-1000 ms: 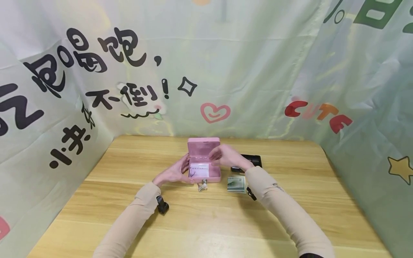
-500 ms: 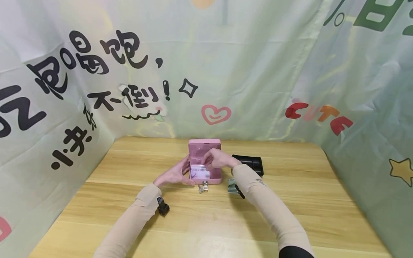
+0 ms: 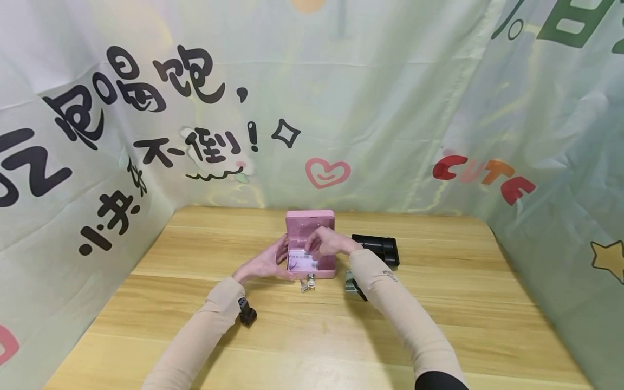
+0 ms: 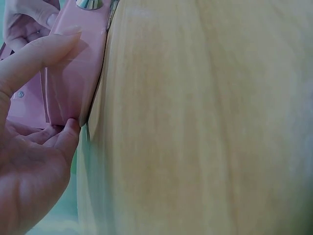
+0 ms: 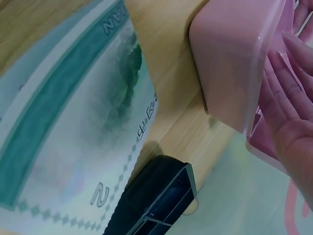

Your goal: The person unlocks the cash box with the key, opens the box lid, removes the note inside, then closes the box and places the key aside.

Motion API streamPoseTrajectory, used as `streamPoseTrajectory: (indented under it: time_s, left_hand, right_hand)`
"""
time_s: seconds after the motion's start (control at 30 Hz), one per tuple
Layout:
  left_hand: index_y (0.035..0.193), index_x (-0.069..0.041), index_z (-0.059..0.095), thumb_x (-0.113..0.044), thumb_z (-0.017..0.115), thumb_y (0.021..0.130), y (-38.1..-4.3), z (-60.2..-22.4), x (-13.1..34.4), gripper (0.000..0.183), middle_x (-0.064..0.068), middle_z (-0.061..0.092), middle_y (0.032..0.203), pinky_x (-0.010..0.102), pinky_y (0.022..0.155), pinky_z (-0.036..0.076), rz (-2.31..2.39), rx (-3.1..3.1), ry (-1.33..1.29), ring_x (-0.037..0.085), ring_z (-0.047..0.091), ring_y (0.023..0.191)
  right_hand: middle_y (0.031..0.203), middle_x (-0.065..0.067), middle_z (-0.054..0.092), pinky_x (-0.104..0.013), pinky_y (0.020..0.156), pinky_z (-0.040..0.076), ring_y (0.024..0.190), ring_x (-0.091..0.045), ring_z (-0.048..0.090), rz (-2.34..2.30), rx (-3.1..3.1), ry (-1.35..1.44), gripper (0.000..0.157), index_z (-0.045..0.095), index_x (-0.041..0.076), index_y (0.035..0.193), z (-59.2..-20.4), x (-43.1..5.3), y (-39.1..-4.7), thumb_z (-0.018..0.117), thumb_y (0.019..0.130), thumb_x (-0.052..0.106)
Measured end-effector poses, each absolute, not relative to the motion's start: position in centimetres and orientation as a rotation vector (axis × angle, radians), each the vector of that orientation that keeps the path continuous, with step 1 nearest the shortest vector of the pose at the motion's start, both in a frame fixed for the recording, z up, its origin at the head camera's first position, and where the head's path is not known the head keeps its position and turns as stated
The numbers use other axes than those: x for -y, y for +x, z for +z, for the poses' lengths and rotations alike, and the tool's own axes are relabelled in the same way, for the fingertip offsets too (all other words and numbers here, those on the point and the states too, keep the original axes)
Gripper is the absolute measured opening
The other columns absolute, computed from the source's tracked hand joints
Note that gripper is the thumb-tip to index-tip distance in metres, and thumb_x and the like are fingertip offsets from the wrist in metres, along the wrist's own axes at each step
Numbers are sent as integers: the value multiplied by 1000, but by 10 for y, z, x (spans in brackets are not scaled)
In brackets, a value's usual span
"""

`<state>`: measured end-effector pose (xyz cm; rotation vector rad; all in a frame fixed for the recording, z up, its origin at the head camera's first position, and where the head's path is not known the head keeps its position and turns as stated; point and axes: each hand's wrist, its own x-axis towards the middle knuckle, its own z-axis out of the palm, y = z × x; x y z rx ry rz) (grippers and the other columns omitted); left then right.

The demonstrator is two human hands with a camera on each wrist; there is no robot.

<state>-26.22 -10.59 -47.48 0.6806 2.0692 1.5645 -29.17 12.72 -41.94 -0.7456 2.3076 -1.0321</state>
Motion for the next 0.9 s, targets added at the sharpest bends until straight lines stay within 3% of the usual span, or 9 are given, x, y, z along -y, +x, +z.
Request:
streamPoseTrajectory:
  time_s: [0.57, 0.9]
  left_hand:
    - [161, -8, -8, 11, 79, 70, -261, -474, 107, 128, 19, 6, 170, 47, 131, 16, 1567, -2072, 695, 37, 14, 157]
    - [161, -8, -8, 9, 80, 71, -261, -473, 106, 128, 17, 4, 171, 46, 131, 18, 1547, -2110, 634, 37, 17, 156]
  right_hand:
    - [98, -20, 74, -24, 80, 62, 84, -13, 68, -1036, -2349, -816, 22, 70, -8, 101, -422, -123, -292, 72, 80, -11]
    - [97, -14, 73, -23, 79, 58, 85, -14, 65, -1029, -2409, -759, 26, 72, -3, 101, -424, -120, -292, 76, 76, -10]
